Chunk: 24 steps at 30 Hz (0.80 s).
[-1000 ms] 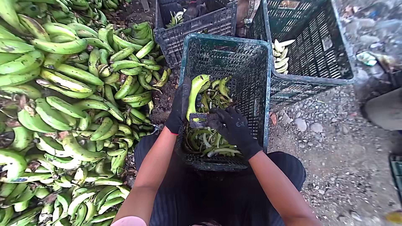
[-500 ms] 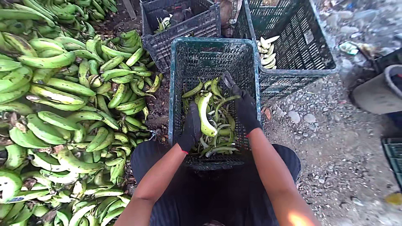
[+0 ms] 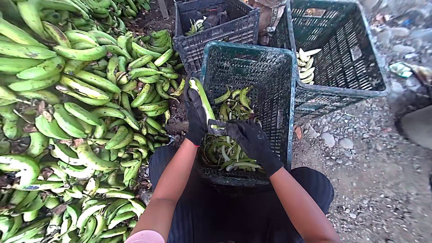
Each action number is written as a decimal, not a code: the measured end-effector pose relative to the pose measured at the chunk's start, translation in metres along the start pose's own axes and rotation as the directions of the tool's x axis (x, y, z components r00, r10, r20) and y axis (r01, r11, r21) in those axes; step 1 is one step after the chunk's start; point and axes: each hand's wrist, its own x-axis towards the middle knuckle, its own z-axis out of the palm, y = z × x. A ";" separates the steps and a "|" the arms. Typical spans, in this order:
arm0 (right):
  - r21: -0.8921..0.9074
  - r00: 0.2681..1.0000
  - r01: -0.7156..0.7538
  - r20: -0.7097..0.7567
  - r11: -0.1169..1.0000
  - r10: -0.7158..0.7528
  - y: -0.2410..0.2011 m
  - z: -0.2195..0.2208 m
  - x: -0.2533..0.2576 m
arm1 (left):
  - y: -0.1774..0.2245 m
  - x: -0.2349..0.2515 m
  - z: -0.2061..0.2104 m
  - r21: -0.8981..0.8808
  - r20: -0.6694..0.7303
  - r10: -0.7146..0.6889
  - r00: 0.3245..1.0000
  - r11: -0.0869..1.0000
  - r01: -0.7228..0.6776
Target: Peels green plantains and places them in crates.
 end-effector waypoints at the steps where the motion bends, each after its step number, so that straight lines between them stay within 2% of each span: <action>1: 0.010 1.000 0.006 0.001 1.000 -0.006 0.000 0.000 0.000 | -0.001 0.001 0.000 0.001 0.008 0.026 1.000 1.000 -0.026; 4: 0.005 0.998 -0.054 -0.019 0.999 0.054 0.000 -0.001 0.002 | -0.006 -0.002 0.001 -0.056 0.128 0.008 0.992 0.998 -0.001; 6: -0.044 0.989 -0.127 -0.086 0.991 0.123 0.002 -0.004 0.008 | -0.007 -0.016 0.007 -0.120 0.265 -0.148 0.953 0.975 0.185; 7: -0.073 0.977 -0.175 -0.132 0.982 0.165 0.004 -0.007 0.015 | -0.005 -0.024 0.009 -0.082 0.336 -0.285 0.897 0.941 0.330; 8: -0.097 0.960 -0.237 -0.175 0.967 0.218 0.007 -0.013 0.023 | 0.000 -0.032 0.013 -0.013 0.386 -0.450 0.805 0.870 0.493; 9: -0.114 0.941 -0.286 -0.218 0.951 0.257 0.012 -0.019 0.030 | 0.001 -0.038 0.017 0.058 0.413 -0.604 0.682 0.764 0.642; 10: -0.123 0.924 -0.319 -0.260 0.940 0.279 0.018 -0.024 0.034 | 0.002 -0.041 0.020 0.138 0.423 -0.718 0.553 0.655 0.743; 11: -0.121 0.911 -0.338 -0.292 0.933 0.292 0.021 -0.028 0.035 | 0.000 -0.042 0.019 0.187 0.435 -0.765 0.474 0.592 0.784; 12: -0.115 0.903 -0.356 -0.297 0.927 0.310 0.022 -0.031 0.035 | -0.002 -0.042 0.018 0.211 0.445 -0.780 0.441 0.569 0.795; 14: -0.103 0.898 -0.379 -0.283 0.920 0.338 0.020 -0.035 0.033 | -0.004 -0.041 0.015 0.240 0.455 -0.762 0.460 0.603 0.761; 16: -0.095 0.887 -0.403 -0.284 0.910 0.363 0.023 -0.037 0.032 | -0.007 -0.041 0.007 0.377 0.436 -0.733 0.522 0.676 0.634; 18: -0.017 0.878 -0.399 -0.295 0.917 0.377 0.032 -0.043 0.033 | 0.000 -0.040 -0.002 0.519 0.412 -0.714 0.566 0.694 0.499; 19: 0.045 0.879 -0.362 -0.318 0.931 0.356 0.035 -0.046 0.032 | 0.002 -0.040 -0.004 0.506 0.399 -0.691 0.603 0.714 0.483; 21: 0.261 0.903 -0.181 -0.339 0.948 0.266 0.041 -0.039 0.025 | 0.001 -0.036 -0.006 0.289 0.431 -0.605 0.669 0.795 0.533; 22: 0.389 0.930 -0.078 -0.303 0.918 0.208 0.041 -0.031 0.018 | 0.001 -0.032 -0.004 0.165 0.444 -0.552 0.706 0.824 0.541; 24: 0.507 0.970 -0.028 -0.193 0.861 0.145 0.031 -0.014 0.008 | 0.003 -0.024 0.004 -0.015 0.368 -0.438 0.820 0.879 0.476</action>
